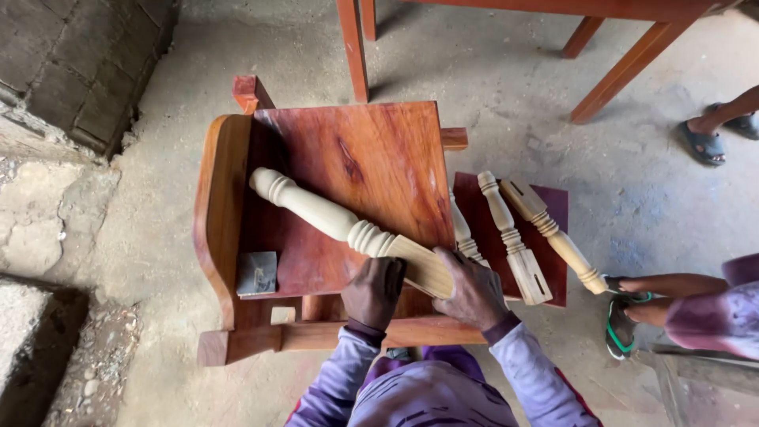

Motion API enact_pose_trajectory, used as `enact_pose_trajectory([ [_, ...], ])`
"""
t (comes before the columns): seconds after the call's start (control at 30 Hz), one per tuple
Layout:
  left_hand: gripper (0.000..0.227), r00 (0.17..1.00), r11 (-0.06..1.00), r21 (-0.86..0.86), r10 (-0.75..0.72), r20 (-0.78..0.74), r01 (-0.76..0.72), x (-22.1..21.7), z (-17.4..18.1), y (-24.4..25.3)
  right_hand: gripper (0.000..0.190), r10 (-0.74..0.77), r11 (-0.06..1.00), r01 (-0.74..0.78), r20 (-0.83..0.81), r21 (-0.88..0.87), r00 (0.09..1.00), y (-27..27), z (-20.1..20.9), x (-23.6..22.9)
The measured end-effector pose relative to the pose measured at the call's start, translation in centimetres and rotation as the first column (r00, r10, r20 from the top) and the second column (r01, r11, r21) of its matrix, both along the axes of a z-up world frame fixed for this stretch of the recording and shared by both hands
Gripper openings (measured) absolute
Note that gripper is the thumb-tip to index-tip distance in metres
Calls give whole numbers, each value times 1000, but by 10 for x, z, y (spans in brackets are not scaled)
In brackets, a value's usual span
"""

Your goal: The recorder is using sandpaper to sand and smooth the surface of turned wooden furniture legs.

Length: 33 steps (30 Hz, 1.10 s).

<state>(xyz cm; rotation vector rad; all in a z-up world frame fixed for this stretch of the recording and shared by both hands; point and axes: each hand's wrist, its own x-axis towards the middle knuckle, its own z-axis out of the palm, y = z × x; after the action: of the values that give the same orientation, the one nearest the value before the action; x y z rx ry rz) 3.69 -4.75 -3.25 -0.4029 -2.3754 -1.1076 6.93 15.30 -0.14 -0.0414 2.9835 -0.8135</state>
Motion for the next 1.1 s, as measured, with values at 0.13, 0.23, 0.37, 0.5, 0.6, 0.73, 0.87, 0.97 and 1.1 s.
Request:
enact_pose_trajectory([
  [0.13, 25, 991, 982, -188, 47, 126, -23, -25, 4, -2, 82, 20, 998, -29, -132, -64, 991, -2, 3, 2],
  [0.23, 22, 994, 975, -208, 93, 60, -79, -23, 35, 9, 81, 34, 997, -45, -161, -67, 986, 0, 9, -4],
  [0.37, 18, 999, 965, -263, -12, -44, 0, -24, 6, -2, 80, 28, 993, -47, -171, -107, 985, 2, -4, -6],
  [0.5, 15, 997, 970, -232, 77, 10, -73, -15, 41, 11, 78, 17, 994, -34, -158, -105, 987, 2, -13, 1],
  [0.6, 17, 999, 975, -216, 38, -33, -44, 9, 37, 23, 85, 63, 990, -82, -162, -115, 985, 3, -5, -3],
  [0.73, 22, 976, 961, -205, 205, 69, -187, -18, 5, 14, 98, 7, 942, -152, -434, -299, 901, 12, -15, 16],
  [0.87, 16, 984, 932, -343, 156, 81, -119, 13, 17, 55, 92, -149, 920, 26, -289, -391, 946, 32, -47, 36],
  [0.97, 13, 995, 926, -378, 49, 90, -11, 42, 18, 80, 81, -149, 900, 15, -276, -435, 949, 35, -74, 44],
  [1.1, 22, 979, 857, -509, 165, 119, -82, -5, -18, 53, 82, -105, 922, -33, -331, -385, 938, 36, -88, 34],
])
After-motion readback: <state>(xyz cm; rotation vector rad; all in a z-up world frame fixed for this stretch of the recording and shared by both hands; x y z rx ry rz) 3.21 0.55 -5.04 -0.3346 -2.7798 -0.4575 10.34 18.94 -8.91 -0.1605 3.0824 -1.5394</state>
